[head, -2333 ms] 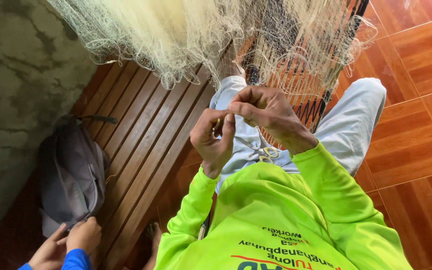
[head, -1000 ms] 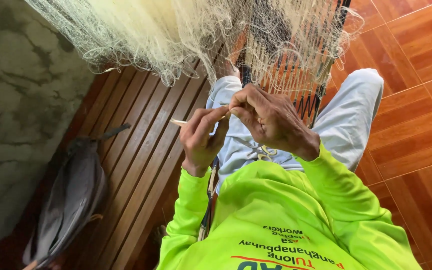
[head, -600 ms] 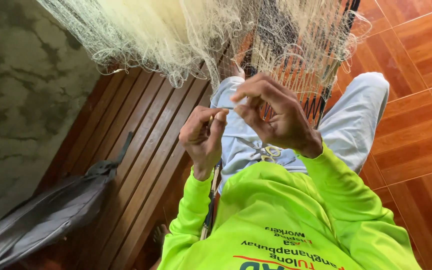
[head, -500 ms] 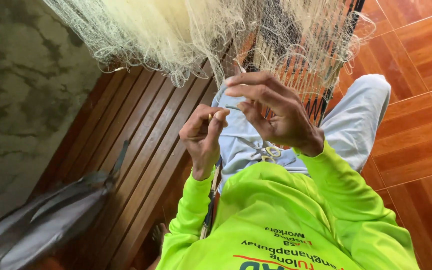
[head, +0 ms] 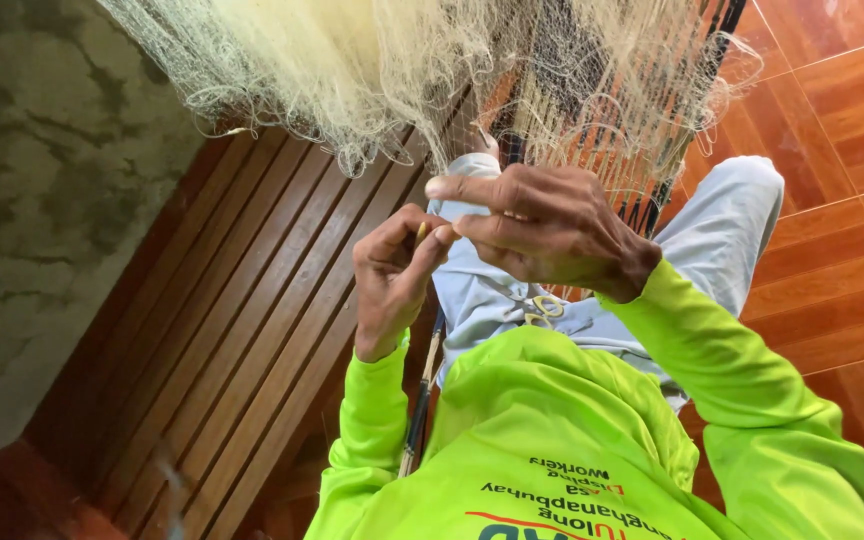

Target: Trimming excess threads from a large fishing net using scissors and a wooden stick.

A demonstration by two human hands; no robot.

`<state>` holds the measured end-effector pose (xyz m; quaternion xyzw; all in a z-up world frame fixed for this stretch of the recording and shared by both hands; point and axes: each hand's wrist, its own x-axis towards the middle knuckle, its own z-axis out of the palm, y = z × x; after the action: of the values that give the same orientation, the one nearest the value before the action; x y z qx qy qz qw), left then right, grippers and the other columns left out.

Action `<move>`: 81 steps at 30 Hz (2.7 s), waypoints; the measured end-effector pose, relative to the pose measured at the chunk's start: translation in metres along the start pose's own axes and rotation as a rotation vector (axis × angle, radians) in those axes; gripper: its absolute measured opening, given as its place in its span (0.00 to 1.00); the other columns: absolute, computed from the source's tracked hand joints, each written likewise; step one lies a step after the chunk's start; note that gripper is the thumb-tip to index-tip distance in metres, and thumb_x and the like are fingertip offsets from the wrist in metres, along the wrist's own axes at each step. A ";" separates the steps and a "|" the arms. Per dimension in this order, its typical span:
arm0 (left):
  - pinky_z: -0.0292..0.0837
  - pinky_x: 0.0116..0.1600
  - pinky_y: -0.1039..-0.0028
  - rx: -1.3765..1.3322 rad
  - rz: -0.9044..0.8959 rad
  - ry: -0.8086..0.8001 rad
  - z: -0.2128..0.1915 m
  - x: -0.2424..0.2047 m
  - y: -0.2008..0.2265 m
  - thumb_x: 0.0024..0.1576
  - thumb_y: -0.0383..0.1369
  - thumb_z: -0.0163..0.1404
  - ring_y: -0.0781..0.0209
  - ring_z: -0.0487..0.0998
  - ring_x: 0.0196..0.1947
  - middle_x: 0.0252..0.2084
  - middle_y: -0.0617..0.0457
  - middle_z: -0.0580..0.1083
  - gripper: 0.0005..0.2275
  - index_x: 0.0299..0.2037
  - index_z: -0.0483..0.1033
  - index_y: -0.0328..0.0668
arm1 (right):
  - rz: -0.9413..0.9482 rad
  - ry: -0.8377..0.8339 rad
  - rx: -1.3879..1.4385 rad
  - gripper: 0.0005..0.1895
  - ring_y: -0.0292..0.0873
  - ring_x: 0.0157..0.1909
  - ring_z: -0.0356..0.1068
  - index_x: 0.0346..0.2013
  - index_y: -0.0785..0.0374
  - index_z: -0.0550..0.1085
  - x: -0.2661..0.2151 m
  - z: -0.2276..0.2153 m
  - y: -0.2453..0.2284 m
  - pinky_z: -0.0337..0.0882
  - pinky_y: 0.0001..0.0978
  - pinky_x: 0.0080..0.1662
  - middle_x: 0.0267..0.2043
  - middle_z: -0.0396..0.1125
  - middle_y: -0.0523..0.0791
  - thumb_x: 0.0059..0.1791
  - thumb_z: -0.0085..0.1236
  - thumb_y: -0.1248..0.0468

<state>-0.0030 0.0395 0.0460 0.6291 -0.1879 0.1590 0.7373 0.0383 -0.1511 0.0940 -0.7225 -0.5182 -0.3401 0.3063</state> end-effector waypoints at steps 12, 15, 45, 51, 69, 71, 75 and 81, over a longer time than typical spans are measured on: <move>0.59 0.22 0.77 0.374 0.216 -0.092 0.003 0.008 0.012 0.54 0.17 0.58 0.66 0.66 0.16 0.23 0.47 0.70 0.03 0.34 0.82 0.32 | 0.199 -0.222 0.058 0.05 0.36 0.28 0.68 0.35 0.56 0.71 0.008 -0.022 -0.005 0.71 0.26 0.30 0.35 0.69 0.40 0.56 0.52 0.68; 0.65 0.23 0.77 0.395 0.262 -0.153 0.002 0.006 0.007 0.53 0.17 0.58 0.66 0.68 0.16 0.27 0.49 0.73 0.06 0.36 0.82 0.34 | 0.241 -0.189 0.025 0.02 0.36 0.33 0.71 0.39 0.56 0.74 0.005 -0.019 -0.011 0.74 0.27 0.35 0.42 0.70 0.39 0.56 0.54 0.66; 0.68 0.26 0.79 0.134 0.261 0.126 0.021 -0.036 -0.037 0.63 0.17 0.48 0.66 0.69 0.22 0.28 0.43 0.76 0.14 0.59 0.69 0.26 | 0.530 0.230 0.269 0.02 0.39 0.31 0.71 0.38 0.63 0.78 -0.037 0.028 -0.024 0.73 0.27 0.30 0.36 0.72 0.46 0.52 0.61 0.72; 0.61 0.23 0.86 -0.063 0.151 0.197 0.033 -0.045 -0.045 0.66 0.21 0.44 0.71 0.68 0.18 0.26 0.46 0.75 0.15 0.58 0.53 0.38 | 0.529 0.280 0.310 0.02 0.39 0.31 0.70 0.37 0.63 0.77 -0.035 0.042 -0.016 0.72 0.28 0.30 0.35 0.71 0.46 0.53 0.60 0.72; 0.72 0.35 0.79 0.024 -0.085 0.162 0.028 -0.050 -0.031 0.62 0.22 0.51 0.69 0.72 0.29 0.36 0.42 0.81 0.03 0.41 0.78 0.32 | 0.530 0.372 0.180 0.04 0.42 0.37 0.65 0.44 0.63 0.72 -0.062 0.037 0.005 0.71 0.32 0.37 0.40 0.65 0.47 0.58 0.49 0.67; 0.68 0.51 0.73 0.011 -0.081 0.107 0.031 -0.045 -0.015 0.63 0.26 0.52 0.65 0.68 0.49 0.52 0.46 0.74 0.03 0.42 0.80 0.40 | 0.536 0.360 0.165 0.06 0.43 0.40 0.66 0.47 0.63 0.71 -0.062 0.034 -0.023 0.72 0.34 0.41 0.44 0.66 0.49 0.57 0.51 0.65; 0.58 0.71 0.64 -0.049 -0.135 -0.015 0.028 -0.042 -0.010 0.64 0.34 0.54 0.60 0.57 0.74 0.73 0.50 0.62 0.04 0.44 0.82 0.54 | 0.582 0.201 0.220 0.24 0.52 0.58 0.66 0.64 0.66 0.64 -0.074 0.035 -0.072 0.71 0.44 0.56 0.58 0.65 0.53 0.53 0.54 0.65; 0.57 0.69 0.61 -0.061 -0.249 -0.036 0.033 -0.045 -0.004 0.61 0.32 0.55 0.59 0.61 0.70 0.65 0.48 0.68 0.05 0.45 0.83 0.50 | 0.701 0.010 0.149 0.19 0.53 0.50 0.73 0.51 0.64 0.70 -0.108 0.064 -0.089 0.72 0.48 0.54 0.42 0.68 0.50 0.47 0.63 0.66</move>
<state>-0.0429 0.0063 0.0255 0.6276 -0.1264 0.0490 0.7666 -0.0605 -0.1345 -0.0224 -0.8303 -0.2608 -0.1793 0.4587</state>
